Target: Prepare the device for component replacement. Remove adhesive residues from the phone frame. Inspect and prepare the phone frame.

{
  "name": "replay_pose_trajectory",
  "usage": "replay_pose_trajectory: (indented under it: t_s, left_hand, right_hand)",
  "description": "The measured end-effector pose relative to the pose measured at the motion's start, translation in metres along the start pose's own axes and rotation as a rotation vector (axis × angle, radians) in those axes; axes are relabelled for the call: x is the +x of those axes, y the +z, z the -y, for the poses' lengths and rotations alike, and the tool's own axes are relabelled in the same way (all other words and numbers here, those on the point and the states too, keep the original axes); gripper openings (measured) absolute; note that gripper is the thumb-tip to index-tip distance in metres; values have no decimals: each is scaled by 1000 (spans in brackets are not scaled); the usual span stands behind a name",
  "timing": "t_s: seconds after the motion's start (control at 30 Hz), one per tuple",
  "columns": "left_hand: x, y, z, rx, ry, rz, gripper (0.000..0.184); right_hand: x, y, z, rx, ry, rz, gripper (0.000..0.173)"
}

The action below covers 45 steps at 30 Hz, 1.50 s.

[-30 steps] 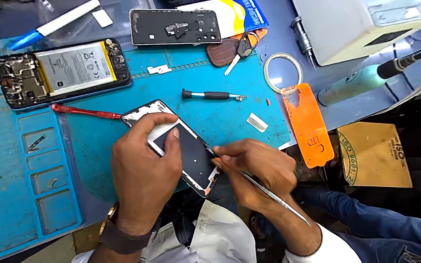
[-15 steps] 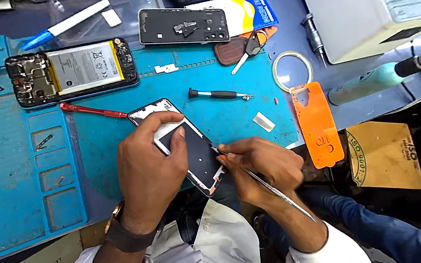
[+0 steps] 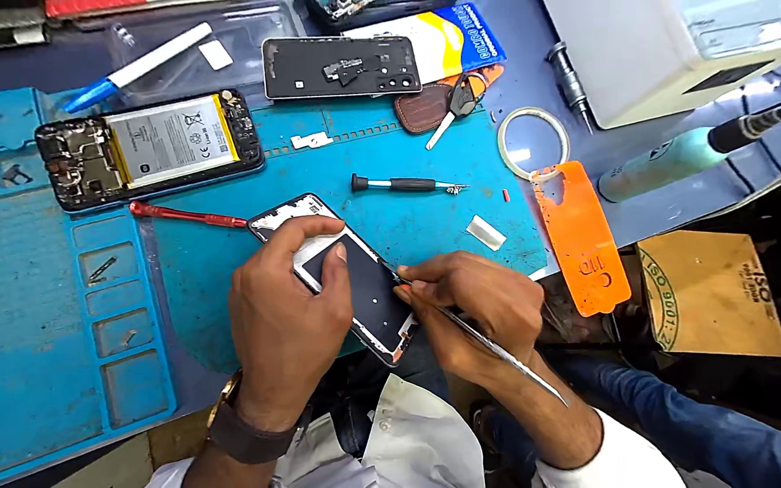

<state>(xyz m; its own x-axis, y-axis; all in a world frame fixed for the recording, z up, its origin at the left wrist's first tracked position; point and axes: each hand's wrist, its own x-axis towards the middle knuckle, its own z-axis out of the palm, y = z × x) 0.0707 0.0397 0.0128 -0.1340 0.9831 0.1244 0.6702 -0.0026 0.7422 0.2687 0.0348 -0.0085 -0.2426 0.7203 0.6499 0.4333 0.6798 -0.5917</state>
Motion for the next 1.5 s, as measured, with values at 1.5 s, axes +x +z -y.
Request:
replay_pose_trajectory:
  t_s: [1.5]
  left_hand:
    - [-1, 2, -3, 22, -5, -23, 25]
  right_hand:
    - [-3, -1, 3, -7, -9, 8, 16]
